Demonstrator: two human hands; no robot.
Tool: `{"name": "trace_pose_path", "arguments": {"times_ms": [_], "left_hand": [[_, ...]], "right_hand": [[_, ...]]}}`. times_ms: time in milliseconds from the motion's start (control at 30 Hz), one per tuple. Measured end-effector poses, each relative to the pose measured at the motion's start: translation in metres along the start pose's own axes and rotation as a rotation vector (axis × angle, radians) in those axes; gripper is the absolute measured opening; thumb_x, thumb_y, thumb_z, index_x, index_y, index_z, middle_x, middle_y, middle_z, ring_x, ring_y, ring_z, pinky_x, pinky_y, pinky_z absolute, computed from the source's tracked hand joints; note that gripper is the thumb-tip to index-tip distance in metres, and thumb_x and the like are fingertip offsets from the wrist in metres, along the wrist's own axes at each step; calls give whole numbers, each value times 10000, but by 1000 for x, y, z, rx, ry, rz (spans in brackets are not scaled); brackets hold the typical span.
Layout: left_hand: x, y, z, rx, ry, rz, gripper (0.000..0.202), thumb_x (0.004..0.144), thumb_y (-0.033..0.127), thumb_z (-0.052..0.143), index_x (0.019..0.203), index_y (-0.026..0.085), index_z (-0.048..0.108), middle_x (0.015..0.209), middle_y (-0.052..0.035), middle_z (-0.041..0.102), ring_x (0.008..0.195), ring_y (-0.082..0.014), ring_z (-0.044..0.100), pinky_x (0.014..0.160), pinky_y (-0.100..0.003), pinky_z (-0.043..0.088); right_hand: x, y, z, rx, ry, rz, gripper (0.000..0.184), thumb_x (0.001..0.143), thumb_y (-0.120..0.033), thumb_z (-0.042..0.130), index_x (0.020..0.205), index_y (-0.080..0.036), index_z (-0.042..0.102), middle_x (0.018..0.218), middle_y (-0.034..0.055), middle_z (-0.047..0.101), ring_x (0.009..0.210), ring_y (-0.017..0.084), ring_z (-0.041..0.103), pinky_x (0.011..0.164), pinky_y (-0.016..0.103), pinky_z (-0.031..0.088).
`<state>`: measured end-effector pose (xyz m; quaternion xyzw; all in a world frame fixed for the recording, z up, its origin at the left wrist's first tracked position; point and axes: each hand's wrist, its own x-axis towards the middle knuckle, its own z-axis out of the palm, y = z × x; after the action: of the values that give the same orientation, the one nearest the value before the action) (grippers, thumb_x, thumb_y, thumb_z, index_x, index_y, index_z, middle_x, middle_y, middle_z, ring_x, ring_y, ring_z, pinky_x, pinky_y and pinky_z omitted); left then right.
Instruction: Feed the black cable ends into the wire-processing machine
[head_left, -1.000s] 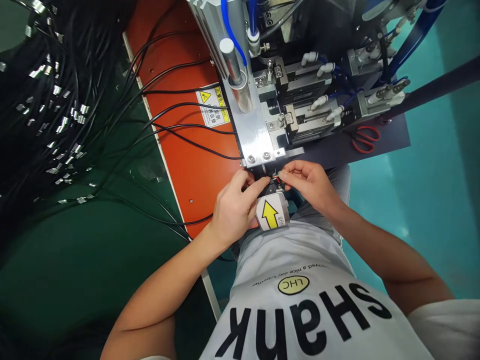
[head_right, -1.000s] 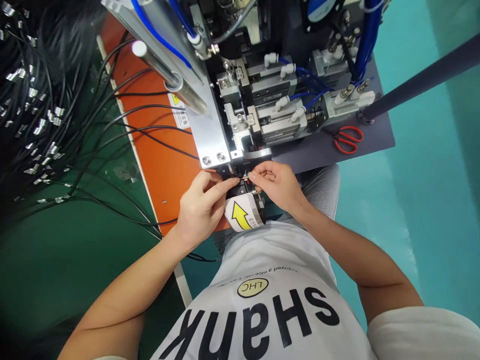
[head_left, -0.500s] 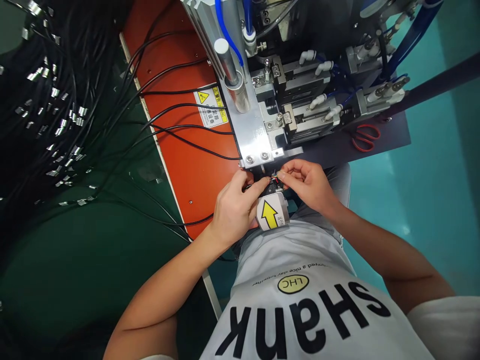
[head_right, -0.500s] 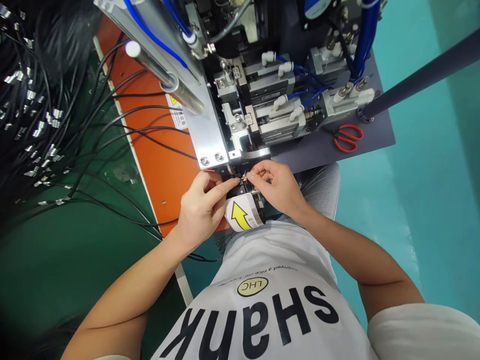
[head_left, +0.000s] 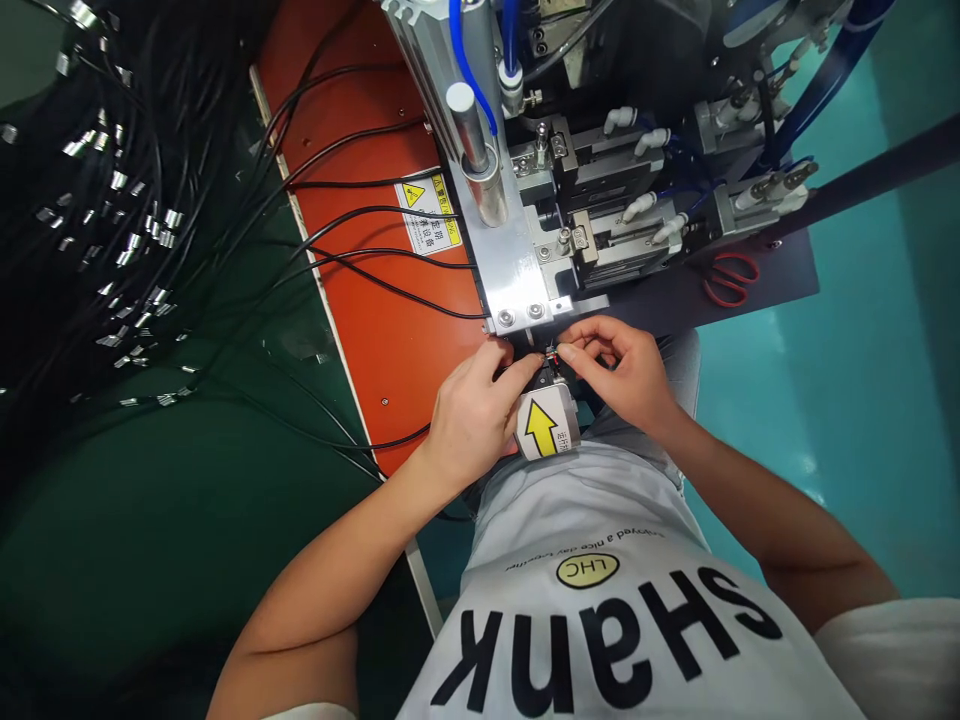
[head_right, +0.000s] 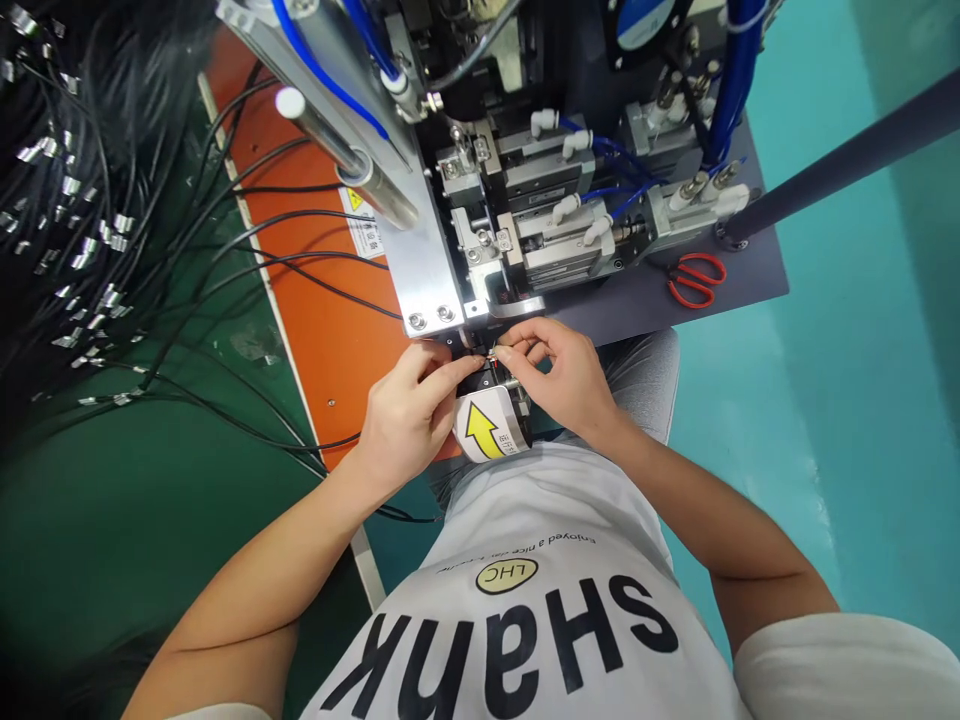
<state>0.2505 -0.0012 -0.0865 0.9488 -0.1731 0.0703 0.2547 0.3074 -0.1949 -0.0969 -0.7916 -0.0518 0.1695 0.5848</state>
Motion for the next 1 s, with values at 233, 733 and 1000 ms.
{"name": "trace_pose_path", "arguments": {"times_ms": [233,733,1000], "left_hand": [[0,0,1,-5,1,2,311,954,187,412,1165,160,639,932,-97,548,800,-170,554,644,-271,482],[-4,-3,1,-83,0,-28,313,952,171,432,1191,188,632,973,-92,533,849,-169,559,669,-268,487],[-3,-4,2,-64,12,-9,344,947,134,400,1196,198,628,959,-87,545,848,-168,563,672,-267,490]], "right_hand": [[0,6,12,93,-2,37,156,859,-348,660,815,-206,612,690,-11,600,577,121,529,551,265,433],[8,-1,6,333,-39,262,303,824,-455,701,760,-165,643,657,-20,573,491,68,452,469,225,371],[6,3,16,279,13,172,239,780,-407,736,833,-186,660,665,-20,582,540,100,471,515,248,383]]}}
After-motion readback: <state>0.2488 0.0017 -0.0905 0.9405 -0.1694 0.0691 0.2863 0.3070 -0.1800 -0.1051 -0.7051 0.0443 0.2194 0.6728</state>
